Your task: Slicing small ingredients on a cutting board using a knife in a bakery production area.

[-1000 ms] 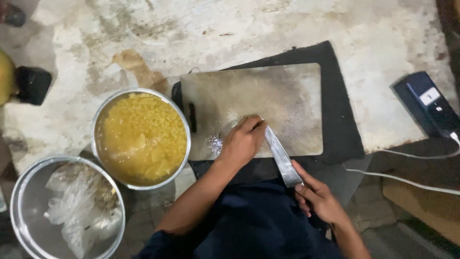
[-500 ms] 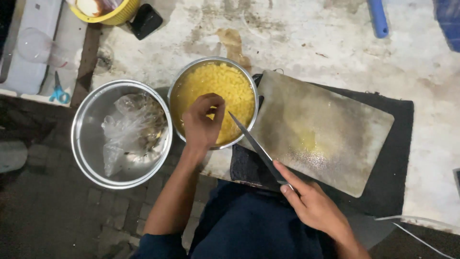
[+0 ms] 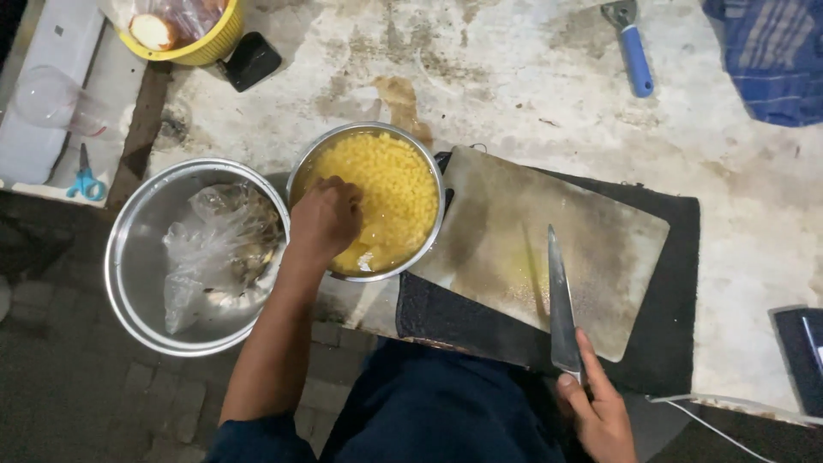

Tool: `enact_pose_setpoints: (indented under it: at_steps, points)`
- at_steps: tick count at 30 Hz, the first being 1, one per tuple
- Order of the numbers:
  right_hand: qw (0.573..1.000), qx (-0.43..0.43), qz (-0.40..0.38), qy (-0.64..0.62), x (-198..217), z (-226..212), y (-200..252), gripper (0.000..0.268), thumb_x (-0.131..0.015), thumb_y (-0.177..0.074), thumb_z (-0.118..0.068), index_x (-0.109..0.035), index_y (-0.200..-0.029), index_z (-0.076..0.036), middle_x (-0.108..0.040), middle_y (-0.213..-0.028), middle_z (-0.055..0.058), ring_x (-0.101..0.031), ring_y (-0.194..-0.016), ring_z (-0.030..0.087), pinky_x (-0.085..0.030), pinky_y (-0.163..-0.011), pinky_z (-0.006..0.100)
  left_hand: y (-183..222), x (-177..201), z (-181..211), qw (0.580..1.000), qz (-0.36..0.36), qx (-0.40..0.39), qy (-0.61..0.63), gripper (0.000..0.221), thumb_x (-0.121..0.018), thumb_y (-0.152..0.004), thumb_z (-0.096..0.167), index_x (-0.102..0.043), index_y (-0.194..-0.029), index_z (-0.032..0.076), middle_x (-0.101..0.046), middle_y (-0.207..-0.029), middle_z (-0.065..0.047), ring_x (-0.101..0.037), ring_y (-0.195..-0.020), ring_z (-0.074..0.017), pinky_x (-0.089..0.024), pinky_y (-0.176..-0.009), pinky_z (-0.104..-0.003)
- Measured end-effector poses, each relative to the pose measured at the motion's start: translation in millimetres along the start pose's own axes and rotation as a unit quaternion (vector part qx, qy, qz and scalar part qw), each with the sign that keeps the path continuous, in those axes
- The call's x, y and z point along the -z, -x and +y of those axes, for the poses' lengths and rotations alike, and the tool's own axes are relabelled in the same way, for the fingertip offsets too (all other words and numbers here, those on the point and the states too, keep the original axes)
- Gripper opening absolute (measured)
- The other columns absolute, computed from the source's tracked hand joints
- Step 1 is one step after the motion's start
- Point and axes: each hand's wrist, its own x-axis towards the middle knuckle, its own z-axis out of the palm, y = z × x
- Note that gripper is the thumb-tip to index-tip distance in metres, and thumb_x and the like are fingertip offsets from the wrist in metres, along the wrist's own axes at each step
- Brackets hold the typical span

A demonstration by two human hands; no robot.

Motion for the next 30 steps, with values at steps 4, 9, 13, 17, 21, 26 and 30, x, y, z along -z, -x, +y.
enact_pose_setpoints:
  at_steps: [4,9,13,17,21,26,30]
  points:
    - [0.987,0.031,-0.01,-0.156,6.0,33.3,-15.6,0.081,-0.057,-0.089,-0.002,-0.03,-0.162,-0.027,-0.052,-0.088,0.021,-0.041,-0.066,0.029,-0.035,-0.061,0.039,3.8,1.6,4.0,0.999,-0.046,0.003,-0.01,0.004,-0.053,-0.082,0.013,-0.053,-0.079,0.011,-0.062,-0.091,-0.007,-0.059,-0.094,-0.0354,-0.046,-0.054,-0.052]
    - [0.976,0.143,0.046,0.155,24.2,7.9,-18.8,0.086,-0.053,-0.085,-0.019,-0.015,-0.162,-0.029,-0.071,-0.113,-0.001,-0.069,-0.096,0.022,-0.047,-0.086,0.034,7.2,14.8,5.3,0.984,0.153,-0.09,-0.01,0.019,-0.068,-0.078,0.004,-0.077,-0.093,0.012,-0.074,-0.099,-0.008,-0.064,-0.091,-0.035,-0.05,-0.078,-0.045]
    - [0.94,0.253,0.1,0.206,25.3,14.3,-42.5,0.073,-0.052,-0.083,-0.009,-0.028,-0.152,-0.013,-0.039,-0.153,0.015,-0.042,-0.136,0.033,-0.035,-0.108,0.042,13.4,21.5,0.9,0.98,0.178,-0.069,-0.059,0.009,-0.069,-0.093,0.019,-0.074,-0.085,0.016,-0.07,-0.08,-0.001,-0.063,-0.065,-0.0213,-0.044,-0.048,-0.036]
    - [0.852,0.359,0.194,0.329,20.3,10.4,-47.1,0.064,-0.054,-0.088,-0.009,-0.037,-0.15,-0.01,-0.05,-0.133,0.02,-0.051,-0.12,0.038,-0.045,-0.096,0.049,10.6,21.3,11.5,0.965,0.232,-0.111,-0.041,0.015,-0.065,-0.102,0.018,-0.072,-0.113,0.012,-0.07,-0.099,-0.008,-0.066,-0.079,-0.0307,-0.05,-0.056,-0.043]
    - [0.836,0.53,0.086,0.114,29.6,-34.4,31.5,0.019,-0.054,-0.093,-0.008,-0.067,-0.106,-0.003,-0.069,-0.111,0.014,-0.068,-0.107,0.025,-0.05,-0.097,0.034,16.9,28.3,64.9,0.936,0.249,-0.227,0.106,0.021,-0.064,-0.099,-0.004,-0.07,-0.119,-0.004,-0.068,-0.107,-0.022,-0.066,-0.078,-0.0289,-0.056,-0.055,-0.035]
    - [0.852,0.509,0.103,0.07,31.2,295.5,-116.4,0.014,-0.055,-0.093,-0.009,-0.064,-0.102,-0.004,-0.065,-0.106,0.012,-0.064,-0.1,0.025,-0.048,-0.091,0.034,23.0,-13.0,147.0,0.917,0.105,-0.281,0.263,0.028,-0.061,-0.092,0.008,-0.069,-0.119,0.005,-0.069,-0.094,-0.017,-0.068,-0.075,-0.0296,-0.059,-0.061,-0.037]
    - [0.854,0.511,0.095,0.023,68.2,505.3,-37.3,0.01,-0.055,-0.092,-0.01,-0.061,-0.098,-0.005,-0.061,-0.1,0.011,-0.061,-0.093,0.024,-0.046,-0.085,0.034,18.3,-89.2,184.8,0.907,-0.078,-0.2,0.362,0.019,-0.066,-0.09,0.011,-0.077,-0.105,0.011,-0.075,-0.086,-0.012,-0.074,-0.078,-0.0277,-0.06,-0.062,-0.034]
